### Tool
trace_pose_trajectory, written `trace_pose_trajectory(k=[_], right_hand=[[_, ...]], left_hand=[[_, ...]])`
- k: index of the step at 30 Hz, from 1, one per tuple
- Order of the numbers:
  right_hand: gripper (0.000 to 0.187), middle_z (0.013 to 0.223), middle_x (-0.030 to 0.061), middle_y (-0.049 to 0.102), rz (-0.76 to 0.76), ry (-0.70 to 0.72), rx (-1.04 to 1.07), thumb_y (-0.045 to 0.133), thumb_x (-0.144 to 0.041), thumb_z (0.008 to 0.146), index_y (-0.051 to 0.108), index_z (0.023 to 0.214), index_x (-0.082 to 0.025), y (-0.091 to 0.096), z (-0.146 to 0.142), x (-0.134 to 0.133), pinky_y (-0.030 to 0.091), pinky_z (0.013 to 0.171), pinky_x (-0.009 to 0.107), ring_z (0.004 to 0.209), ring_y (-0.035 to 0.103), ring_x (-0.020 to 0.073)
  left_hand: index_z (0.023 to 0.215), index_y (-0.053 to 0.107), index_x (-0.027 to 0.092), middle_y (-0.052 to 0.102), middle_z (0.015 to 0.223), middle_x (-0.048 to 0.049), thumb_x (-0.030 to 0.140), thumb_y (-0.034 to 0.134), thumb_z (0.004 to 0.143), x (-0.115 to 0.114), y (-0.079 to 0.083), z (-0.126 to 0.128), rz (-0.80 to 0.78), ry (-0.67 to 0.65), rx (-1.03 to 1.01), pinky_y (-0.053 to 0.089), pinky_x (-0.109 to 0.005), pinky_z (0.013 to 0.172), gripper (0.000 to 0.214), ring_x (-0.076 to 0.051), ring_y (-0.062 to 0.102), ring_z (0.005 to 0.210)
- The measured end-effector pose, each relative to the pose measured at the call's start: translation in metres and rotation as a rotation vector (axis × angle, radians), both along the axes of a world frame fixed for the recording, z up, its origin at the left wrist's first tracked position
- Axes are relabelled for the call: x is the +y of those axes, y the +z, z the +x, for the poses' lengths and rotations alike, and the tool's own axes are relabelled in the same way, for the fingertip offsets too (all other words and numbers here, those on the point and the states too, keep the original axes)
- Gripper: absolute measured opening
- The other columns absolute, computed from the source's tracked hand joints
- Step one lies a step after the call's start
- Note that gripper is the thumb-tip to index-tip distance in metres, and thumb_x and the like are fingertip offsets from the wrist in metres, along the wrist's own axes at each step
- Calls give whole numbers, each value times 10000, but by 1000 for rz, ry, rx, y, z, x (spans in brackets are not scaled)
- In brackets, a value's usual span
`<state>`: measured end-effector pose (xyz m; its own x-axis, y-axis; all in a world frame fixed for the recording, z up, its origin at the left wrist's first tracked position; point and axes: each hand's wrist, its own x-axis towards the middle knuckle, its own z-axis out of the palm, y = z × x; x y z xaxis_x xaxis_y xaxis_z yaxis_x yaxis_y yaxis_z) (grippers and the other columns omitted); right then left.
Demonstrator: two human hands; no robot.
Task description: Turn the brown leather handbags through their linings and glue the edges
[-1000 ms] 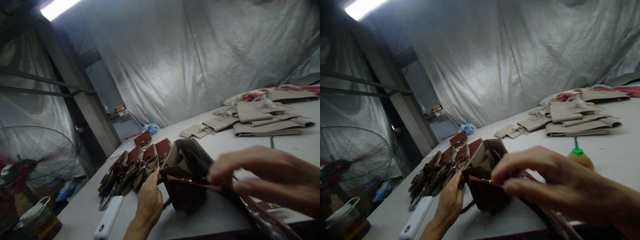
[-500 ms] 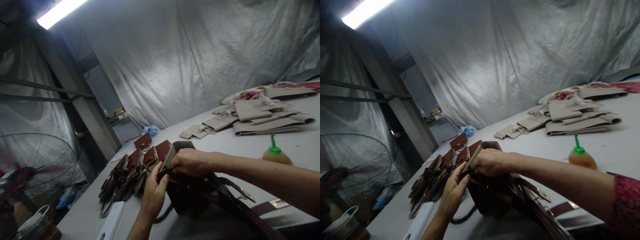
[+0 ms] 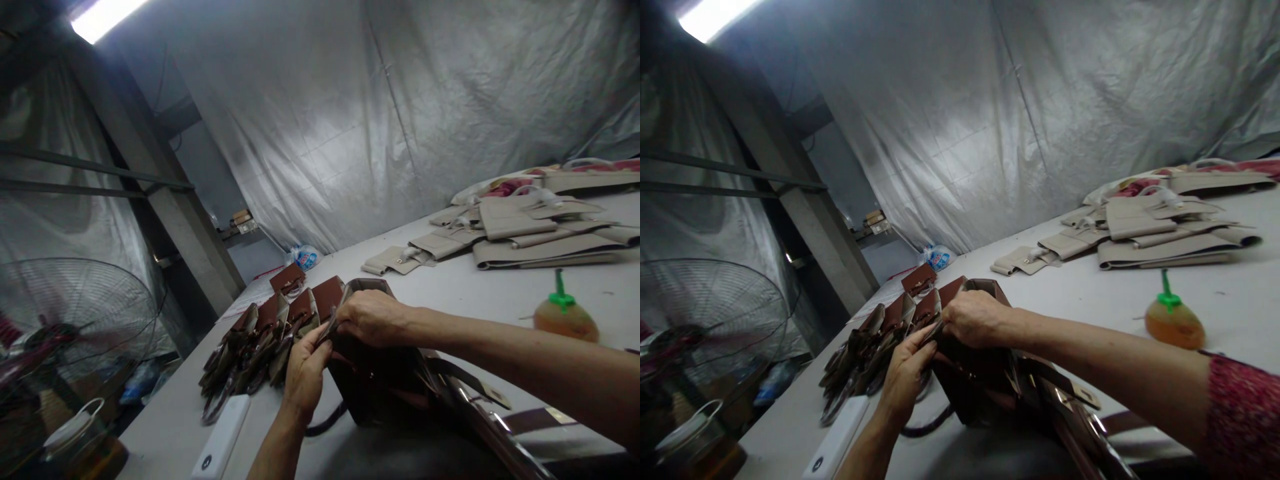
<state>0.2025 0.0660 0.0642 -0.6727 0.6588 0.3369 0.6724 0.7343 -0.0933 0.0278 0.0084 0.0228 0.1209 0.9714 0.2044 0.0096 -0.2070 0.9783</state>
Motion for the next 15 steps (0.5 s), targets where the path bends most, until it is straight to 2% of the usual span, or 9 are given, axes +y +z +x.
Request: trace_pose_trajectory(k=[7,11,15], right_hand=[[313,768,153,730,80,-61,-53,446,-245,868,734,800,-142,0,-9,-2,410,552,271,693,696,245],[293,761,161,734,82,-71,-45,468,-235,846,741,792,-144,4,-10,-6,444,572,290,697,703,262],[284,763,172,736,88,-90,-50,482,-235,833,747,796,-140,5,-13,-9,465,590,313,705,708,281]], left_hand=[[1196,675,120,727,1078,-114,249,663,778,1,-3,1,6,58,-41,509,-324,882,437,-241,670,984],[1175,690,132,727,1080,-102,249,651,795,0,-3,1,37,45,-27,481,-329,949,400,-225,662,1002],[1170,692,136,738,1027,-95,268,656,796,2,-6,0,33,48,-3,507,-299,859,398,-212,677,918]])
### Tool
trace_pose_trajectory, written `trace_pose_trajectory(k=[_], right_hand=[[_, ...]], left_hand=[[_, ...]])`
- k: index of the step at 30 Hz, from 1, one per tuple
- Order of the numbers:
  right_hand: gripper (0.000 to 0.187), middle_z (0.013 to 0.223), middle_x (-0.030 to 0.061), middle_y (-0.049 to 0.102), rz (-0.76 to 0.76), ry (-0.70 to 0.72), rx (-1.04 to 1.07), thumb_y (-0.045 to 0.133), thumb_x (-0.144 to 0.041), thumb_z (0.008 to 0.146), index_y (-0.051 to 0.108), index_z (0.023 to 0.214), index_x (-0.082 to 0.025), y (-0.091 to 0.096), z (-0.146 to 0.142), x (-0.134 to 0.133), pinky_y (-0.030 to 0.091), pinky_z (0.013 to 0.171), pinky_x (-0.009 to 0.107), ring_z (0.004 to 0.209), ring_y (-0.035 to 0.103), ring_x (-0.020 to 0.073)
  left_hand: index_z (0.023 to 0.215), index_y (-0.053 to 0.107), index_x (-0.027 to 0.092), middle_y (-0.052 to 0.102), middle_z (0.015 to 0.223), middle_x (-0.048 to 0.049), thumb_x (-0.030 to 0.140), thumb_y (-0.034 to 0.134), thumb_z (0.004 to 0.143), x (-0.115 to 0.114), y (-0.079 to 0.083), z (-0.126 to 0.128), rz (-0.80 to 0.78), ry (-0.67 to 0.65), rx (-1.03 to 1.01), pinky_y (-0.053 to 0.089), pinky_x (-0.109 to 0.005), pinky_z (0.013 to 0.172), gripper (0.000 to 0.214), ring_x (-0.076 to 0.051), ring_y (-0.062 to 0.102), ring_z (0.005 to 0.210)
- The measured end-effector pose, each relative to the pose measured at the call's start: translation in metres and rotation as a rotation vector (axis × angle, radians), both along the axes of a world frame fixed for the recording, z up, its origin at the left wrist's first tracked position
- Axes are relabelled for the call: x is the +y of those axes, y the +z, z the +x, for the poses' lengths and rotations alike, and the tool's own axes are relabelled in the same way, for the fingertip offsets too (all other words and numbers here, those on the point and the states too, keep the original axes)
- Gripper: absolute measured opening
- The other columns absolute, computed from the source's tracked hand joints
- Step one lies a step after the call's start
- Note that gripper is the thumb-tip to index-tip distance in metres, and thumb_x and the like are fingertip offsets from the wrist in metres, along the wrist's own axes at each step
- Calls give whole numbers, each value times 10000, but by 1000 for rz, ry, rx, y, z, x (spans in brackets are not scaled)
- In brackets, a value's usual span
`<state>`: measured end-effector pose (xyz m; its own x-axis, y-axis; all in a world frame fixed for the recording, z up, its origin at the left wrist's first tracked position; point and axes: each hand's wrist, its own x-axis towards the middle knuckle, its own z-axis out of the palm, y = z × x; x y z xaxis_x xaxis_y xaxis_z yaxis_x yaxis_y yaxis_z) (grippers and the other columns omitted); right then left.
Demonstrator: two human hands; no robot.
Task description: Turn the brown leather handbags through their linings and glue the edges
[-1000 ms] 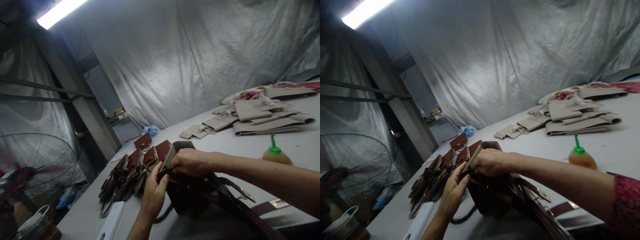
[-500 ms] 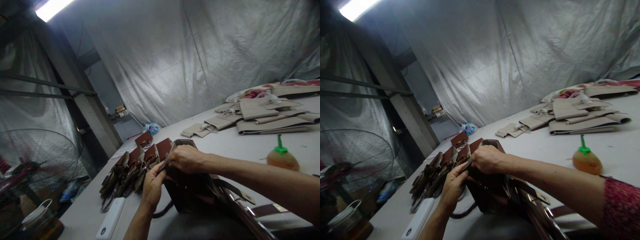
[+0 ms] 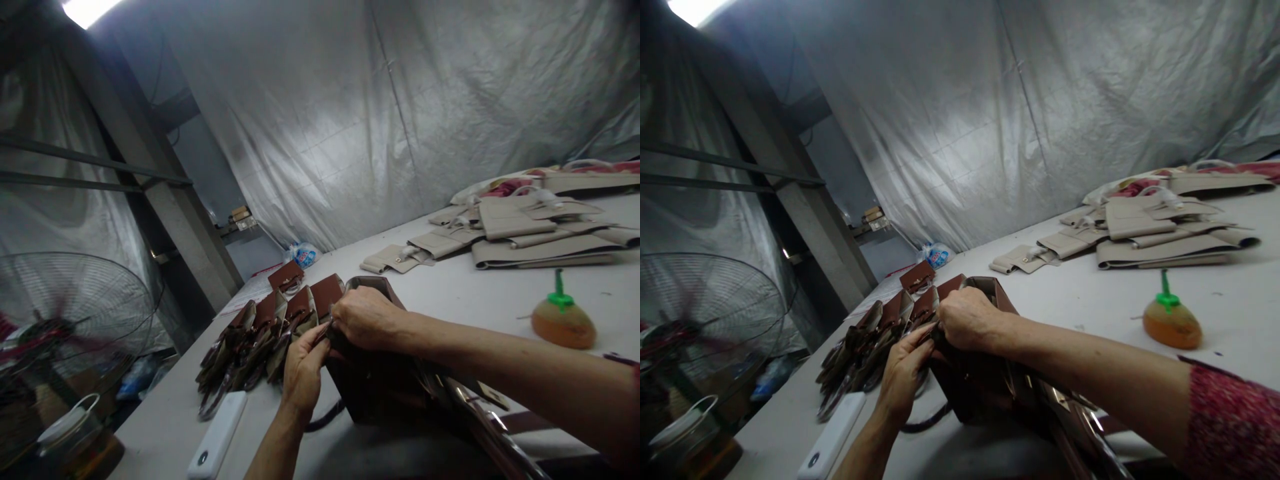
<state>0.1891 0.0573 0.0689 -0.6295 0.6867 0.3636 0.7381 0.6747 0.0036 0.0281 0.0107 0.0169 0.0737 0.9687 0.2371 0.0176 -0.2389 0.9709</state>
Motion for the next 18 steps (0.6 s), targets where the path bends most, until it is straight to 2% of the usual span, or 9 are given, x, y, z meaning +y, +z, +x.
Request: trace_pose_trajectory(k=[4,8,13,18], right_hand=[[247,772,191,732,36,7,-17,515,-207,789,745,797,-117,-3,-7,-1,470,612,332,716,706,296],[259,785,165,733,30,5,8,495,-234,837,732,857,-134,-1,-1,-1,442,628,310,740,702,271],[160,887,77,731,-83,13,55,576,-243,797,712,870,-201,11,32,2,398,660,268,865,673,235],[178,882,65,723,-97,41,42,537,-201,825,715,819,-197,16,51,9,381,665,258,853,660,200]], left_hand=[[1079,726,133,748,902,-70,368,689,783,8,-4,1,34,135,92,511,-268,760,380,-195,675,820],[899,748,124,734,766,-46,409,640,811,14,-5,-5,105,320,274,484,-238,656,317,-180,654,718],[903,736,131,734,795,-58,427,588,843,12,-6,-18,155,343,376,464,-240,621,336,-203,655,743],[879,730,135,705,746,-40,419,577,852,7,-8,-18,175,377,404,457,-250,676,324,-182,618,718]])
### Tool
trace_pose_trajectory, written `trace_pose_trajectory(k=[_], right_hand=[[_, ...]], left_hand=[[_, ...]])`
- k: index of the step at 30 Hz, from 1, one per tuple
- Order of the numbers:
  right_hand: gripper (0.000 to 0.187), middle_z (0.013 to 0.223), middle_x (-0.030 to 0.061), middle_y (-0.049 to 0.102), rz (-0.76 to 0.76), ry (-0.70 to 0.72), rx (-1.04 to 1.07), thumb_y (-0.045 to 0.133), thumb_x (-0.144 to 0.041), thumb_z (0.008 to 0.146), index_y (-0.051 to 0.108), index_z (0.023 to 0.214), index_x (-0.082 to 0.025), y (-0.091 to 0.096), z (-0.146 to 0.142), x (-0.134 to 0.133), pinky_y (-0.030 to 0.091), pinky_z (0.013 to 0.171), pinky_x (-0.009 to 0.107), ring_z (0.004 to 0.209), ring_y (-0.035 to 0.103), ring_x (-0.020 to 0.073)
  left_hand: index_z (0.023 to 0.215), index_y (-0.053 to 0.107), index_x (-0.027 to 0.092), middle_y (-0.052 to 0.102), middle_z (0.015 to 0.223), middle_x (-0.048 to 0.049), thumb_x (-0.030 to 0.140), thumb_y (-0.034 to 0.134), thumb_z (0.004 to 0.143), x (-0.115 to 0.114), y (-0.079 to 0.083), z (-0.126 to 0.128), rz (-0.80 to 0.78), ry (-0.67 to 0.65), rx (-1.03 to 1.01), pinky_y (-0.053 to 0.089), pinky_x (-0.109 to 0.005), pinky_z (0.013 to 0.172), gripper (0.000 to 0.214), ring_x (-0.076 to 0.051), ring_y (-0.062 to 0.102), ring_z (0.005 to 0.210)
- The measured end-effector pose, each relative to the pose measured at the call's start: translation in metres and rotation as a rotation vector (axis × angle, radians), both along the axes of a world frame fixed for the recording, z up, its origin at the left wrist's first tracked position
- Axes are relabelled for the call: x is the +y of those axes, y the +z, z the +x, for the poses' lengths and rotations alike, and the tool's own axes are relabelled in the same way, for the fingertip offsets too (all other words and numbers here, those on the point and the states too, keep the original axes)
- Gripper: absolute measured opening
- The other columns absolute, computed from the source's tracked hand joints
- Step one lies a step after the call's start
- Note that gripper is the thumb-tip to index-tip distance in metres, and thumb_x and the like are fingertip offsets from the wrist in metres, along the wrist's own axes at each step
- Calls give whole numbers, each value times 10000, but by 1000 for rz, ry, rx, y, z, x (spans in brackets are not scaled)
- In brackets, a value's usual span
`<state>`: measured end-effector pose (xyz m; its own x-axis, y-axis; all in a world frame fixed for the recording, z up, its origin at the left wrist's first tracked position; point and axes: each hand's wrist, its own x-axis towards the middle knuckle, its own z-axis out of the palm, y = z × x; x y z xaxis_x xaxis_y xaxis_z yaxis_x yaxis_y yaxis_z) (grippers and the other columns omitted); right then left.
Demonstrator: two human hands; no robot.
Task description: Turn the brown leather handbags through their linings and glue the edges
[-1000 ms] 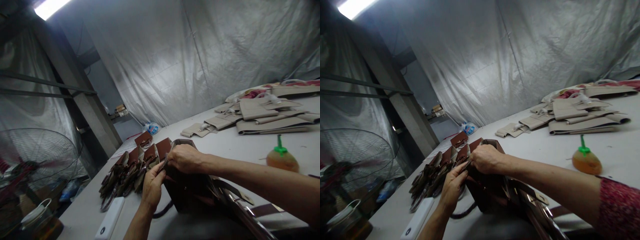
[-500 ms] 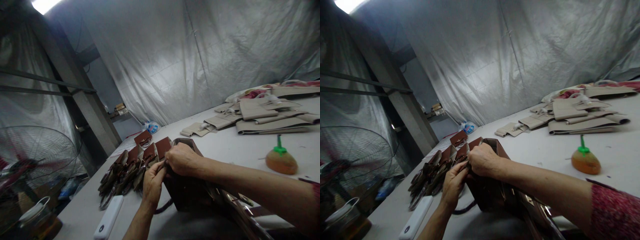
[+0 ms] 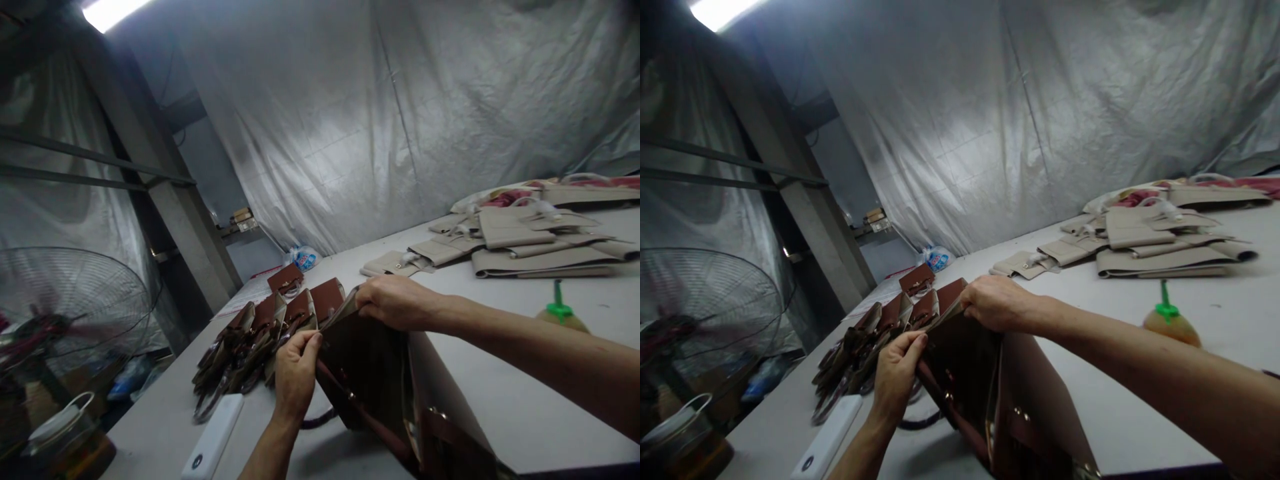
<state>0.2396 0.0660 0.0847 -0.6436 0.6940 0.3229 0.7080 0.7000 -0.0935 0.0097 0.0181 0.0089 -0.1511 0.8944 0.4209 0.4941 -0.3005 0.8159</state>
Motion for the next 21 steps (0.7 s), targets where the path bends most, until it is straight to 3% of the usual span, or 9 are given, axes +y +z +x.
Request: trace_pose_trajectory(k=[4,7,14,21], right_hand=[[179,867,94,719,65,-129,-42,526,-236,848,697,830,-185,-2,-4,2,358,607,271,818,666,227],[181,852,112,712,109,-196,-55,518,-243,852,650,957,-177,-2,-9,1,343,577,277,788,669,248],[319,833,103,716,141,-179,-57,474,-182,831,597,1125,-199,-4,-13,4,336,567,280,756,671,252],[239,811,94,723,108,-147,-71,484,-196,823,708,903,-216,-2,-18,6,338,581,270,769,663,224]], left_hand=[[866,738,152,706,755,-32,404,578,852,-7,1,6,22,-4,31,451,-244,678,299,-177,613,722],[871,740,158,712,753,-30,399,586,849,-13,1,11,27,-9,35,450,-237,666,287,-180,621,722],[890,732,156,720,789,-32,400,577,856,-17,1,12,3,-13,24,459,-243,697,291,-182,636,753],[899,737,162,725,774,-33,397,591,848,-18,-3,11,16,-10,11,458,-240,692,282,-180,630,737]])
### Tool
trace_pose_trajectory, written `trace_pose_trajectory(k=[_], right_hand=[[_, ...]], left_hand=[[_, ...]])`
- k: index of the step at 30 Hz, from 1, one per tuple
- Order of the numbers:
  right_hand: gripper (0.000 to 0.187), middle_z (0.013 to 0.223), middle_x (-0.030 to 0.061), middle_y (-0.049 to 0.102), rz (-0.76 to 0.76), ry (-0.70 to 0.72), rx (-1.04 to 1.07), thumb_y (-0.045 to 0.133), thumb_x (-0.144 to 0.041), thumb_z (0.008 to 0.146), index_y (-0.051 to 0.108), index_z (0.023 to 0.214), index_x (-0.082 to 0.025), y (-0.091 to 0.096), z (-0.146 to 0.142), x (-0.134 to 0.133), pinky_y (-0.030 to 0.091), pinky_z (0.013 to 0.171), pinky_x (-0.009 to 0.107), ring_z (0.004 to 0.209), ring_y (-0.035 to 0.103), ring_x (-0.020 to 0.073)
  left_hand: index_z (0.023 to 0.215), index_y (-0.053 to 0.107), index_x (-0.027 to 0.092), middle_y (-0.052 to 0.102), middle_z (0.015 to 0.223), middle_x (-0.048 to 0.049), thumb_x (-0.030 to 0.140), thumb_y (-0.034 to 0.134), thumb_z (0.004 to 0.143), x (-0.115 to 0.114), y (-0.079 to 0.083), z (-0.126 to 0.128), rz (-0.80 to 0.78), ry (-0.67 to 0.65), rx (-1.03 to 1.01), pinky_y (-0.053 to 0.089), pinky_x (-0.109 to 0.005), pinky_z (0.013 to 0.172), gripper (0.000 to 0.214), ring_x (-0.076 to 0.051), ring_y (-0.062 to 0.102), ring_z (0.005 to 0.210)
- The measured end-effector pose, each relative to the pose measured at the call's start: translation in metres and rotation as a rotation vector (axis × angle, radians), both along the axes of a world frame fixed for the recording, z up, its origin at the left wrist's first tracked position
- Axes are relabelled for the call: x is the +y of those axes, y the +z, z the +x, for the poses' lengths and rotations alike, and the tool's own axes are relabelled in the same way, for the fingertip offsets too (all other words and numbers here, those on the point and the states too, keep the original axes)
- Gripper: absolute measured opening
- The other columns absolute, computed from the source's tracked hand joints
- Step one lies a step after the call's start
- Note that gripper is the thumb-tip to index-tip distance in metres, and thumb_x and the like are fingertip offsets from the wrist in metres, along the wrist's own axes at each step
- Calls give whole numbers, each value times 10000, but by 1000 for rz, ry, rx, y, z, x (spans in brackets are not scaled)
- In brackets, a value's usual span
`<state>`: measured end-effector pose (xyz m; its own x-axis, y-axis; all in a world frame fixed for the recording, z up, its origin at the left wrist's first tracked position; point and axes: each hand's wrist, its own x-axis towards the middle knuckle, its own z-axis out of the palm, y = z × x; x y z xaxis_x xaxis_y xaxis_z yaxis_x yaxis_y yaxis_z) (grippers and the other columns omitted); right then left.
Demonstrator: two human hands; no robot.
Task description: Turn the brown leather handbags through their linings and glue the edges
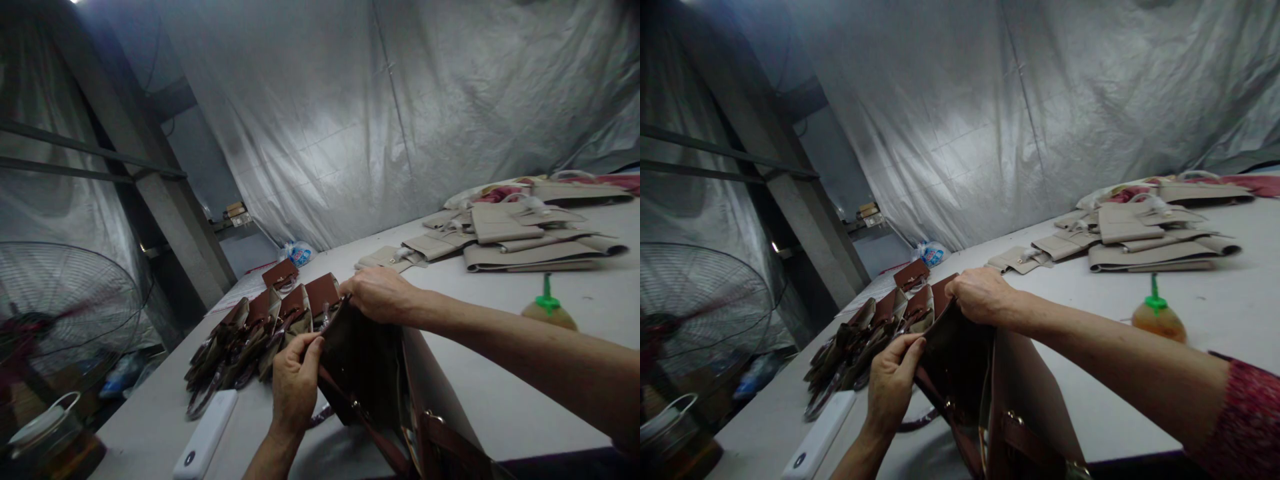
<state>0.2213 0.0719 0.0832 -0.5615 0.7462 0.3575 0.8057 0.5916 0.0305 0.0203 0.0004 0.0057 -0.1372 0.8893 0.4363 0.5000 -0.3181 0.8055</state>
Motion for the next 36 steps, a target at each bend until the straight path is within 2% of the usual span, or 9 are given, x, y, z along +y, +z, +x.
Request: trace_pose_trajectory(k=[5,11,13,15,18,21,27,33,36], right_hand=[[268,825,106,726,33,1,-19,479,-161,794,730,868,-216,2,-1,-1,335,578,283,766,665,237],[247,787,100,711,58,49,-41,488,-149,771,720,836,-205,3,-1,-6,331,605,296,734,641,231],[232,780,93,698,71,66,-30,487,-175,802,713,836,-215,5,1,-10,322,614,300,736,633,230],[207,795,89,680,96,73,-7,502,-214,828,703,876,-224,7,6,-15,324,637,306,759,622,232],[183,839,86,651,130,49,20,532,-216,823,674,939,-220,9,18,-19,333,662,301,777,602,224],[175,865,83,625,96,-24,22,552,-233,818,665,951,-223,9,28,-19,338,638,284,734,590,207],[240,857,109,636,109,-169,11,560,-286,820,665,1020,-207,8,27,-13,374,608,291,735,619,243],[201,815,111,674,106,-125,-45,547,-258,811,734,885,-244,10,22,-6,376,596,300,773,643,262],[224,819,100,690,100,-115,-47,540,-256,810,746,897,-273,11,20,-2,372,588,293,772,650,254]], left_hand=[[812,704,151,664,654,-16,405,579,844,-2,7,0,-33,-35,14,421,-216,581,284,-146,578,614],[797,721,177,708,730,-33,361,688,726,20,50,8,-178,-231,302,411,-226,562,200,-180,621,659],[747,739,187,712,712,-37,329,666,728,29,63,14,-152,-275,438,389,-234,554,161,-187,621,656],[664,726,189,691,649,-35,301,626,741,36,68,18,-111,-243,535,364,-241,547,169,-183,603,623],[635,705,186,675,625,-32,300,604,742,40,66,19,-112,-189,565,353,-246,548,186,-178,589,610],[679,703,181,676,662,-29,322,586,755,39,61,17,-139,-213,552,358,-243,553,198,-175,588,631],[696,684,179,656,674,-15,316,571,760,34,63,20,-194,-229,579,349,-232,556,189,-162,581,659],[719,695,177,662,696,-19,330,561,771,33,62,18,-222,-261,571,358,-233,568,210,-166,585,683],[740,703,173,670,720,-23,329,563,776,32,62,17,-213,-288,562,369,-232,585,213,-168,590,708]])
